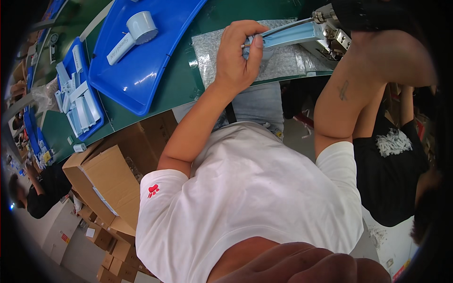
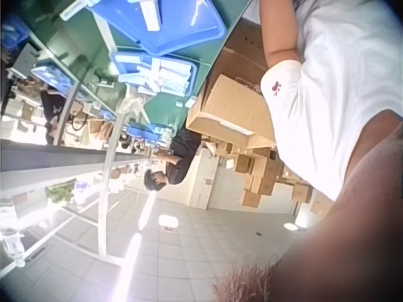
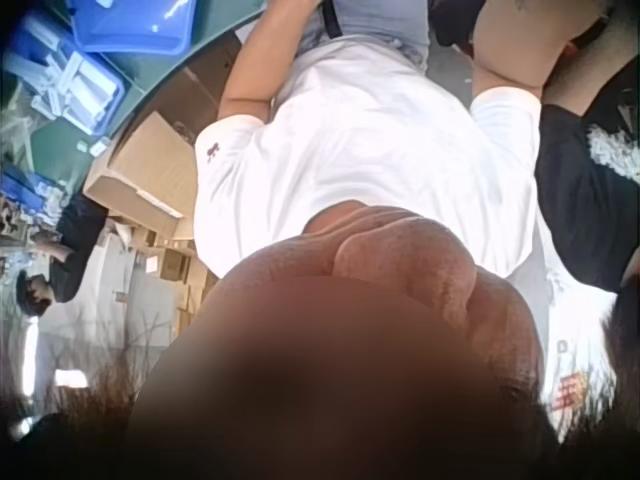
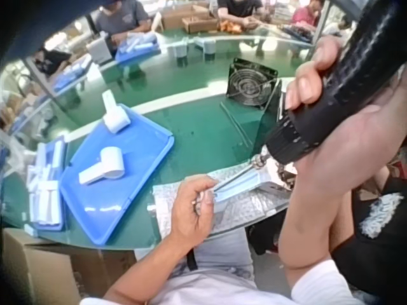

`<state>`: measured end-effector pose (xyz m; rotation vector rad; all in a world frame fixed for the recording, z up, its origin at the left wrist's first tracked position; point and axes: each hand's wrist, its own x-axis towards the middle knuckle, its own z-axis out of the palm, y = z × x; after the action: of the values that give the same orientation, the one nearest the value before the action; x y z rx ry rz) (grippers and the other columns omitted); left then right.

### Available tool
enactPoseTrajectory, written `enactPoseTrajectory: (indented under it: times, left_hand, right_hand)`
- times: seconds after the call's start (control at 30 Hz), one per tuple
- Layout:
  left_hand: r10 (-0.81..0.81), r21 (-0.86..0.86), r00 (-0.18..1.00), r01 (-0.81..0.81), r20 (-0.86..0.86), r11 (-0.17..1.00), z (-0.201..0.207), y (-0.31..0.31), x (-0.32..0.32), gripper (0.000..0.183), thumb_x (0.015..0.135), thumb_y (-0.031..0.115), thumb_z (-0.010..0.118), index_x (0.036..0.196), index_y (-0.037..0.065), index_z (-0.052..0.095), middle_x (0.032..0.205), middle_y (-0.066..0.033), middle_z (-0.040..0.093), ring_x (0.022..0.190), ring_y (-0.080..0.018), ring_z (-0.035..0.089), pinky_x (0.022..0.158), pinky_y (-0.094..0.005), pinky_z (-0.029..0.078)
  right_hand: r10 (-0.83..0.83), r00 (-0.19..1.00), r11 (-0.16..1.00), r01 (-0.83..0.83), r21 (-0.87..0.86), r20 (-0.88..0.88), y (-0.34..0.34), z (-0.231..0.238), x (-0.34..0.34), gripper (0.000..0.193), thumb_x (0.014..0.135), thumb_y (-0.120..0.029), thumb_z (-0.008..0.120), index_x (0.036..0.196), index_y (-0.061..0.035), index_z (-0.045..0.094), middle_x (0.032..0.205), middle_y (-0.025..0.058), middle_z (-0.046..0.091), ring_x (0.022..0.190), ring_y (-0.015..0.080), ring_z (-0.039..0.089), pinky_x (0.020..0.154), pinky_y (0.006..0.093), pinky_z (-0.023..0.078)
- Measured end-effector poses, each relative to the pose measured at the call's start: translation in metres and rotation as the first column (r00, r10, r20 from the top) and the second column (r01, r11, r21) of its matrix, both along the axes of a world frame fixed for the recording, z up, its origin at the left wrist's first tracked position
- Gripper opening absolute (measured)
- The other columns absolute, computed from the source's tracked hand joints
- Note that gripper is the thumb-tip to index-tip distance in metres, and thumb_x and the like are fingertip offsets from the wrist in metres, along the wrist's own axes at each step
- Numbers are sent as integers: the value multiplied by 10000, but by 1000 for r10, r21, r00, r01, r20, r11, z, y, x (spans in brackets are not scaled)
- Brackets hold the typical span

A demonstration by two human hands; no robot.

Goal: The person assembles small white plastic components by inserting a thin wire into each unit using a handheld tool. The person picks up each component from a blue tray, secures it in a jig, and uses the tool to drive the wire into the housing before placing the finished unit back into the tray.

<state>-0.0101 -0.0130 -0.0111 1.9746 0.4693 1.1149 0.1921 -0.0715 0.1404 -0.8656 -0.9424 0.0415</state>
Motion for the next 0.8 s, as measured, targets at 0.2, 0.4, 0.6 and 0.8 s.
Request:
enactPoseTrajectory:
  times: [0.2, 0.4, 0.6, 0.8]
  left_hand:
    - [17, -98, 997, -9, 77, 995, 2, -2, 3, 178, 997, 54, 527, 1069, 22, 687, 1054, -129, 673, 971, -293, 625, 878, -378, 490]
    - [29, -95, 994, -19, 103, 995, -2, -1, 1, 203, 1013, 46, 494, 1060, 13, 688, 1066, -142, 677, 950, -290, 635, 857, -368, 501]
    - [5, -58, 998, -1, 63, 998, -4, 2, 0, 301, 1095, 126, 395, 1125, -28, 652, 1136, -150, 664, 1001, -216, 632, 879, -312, 498]
    - [-2, 19, 1000, 2, 12, 1000, 4, 2, 0, 377, 1109, 159, 360, 1105, -46, 677, 1145, -171, 650, 1034, -271, 628, 945, -347, 476]
  right_hand:
    - [14, 1000, 1000, -14, -5, 11, -4, -5, -4, 563, 1009, -572, 454, 977, -22, 569, 787, 89, 583, 565, 188, 552, 525, 324, 477]
    - [38, 999, 999, -38, 5, 20, -9, -9, -11, 563, 1000, -572, 455, 979, -22, 571, 792, 91, 582, 573, 191, 550, 532, 328, 476]
    - [24, 999, 999, -25, 26, 29, -7, -6, -13, 563, 992, -572, 457, 980, -21, 573, 798, 93, 580, 581, 194, 547, 539, 332, 475]
    - [-35, 999, 998, 33, 55, 40, -44, 29, 5, 563, 983, -572, 459, 982, -21, 575, 804, 94, 579, 589, 196, 544, 545, 335, 474]
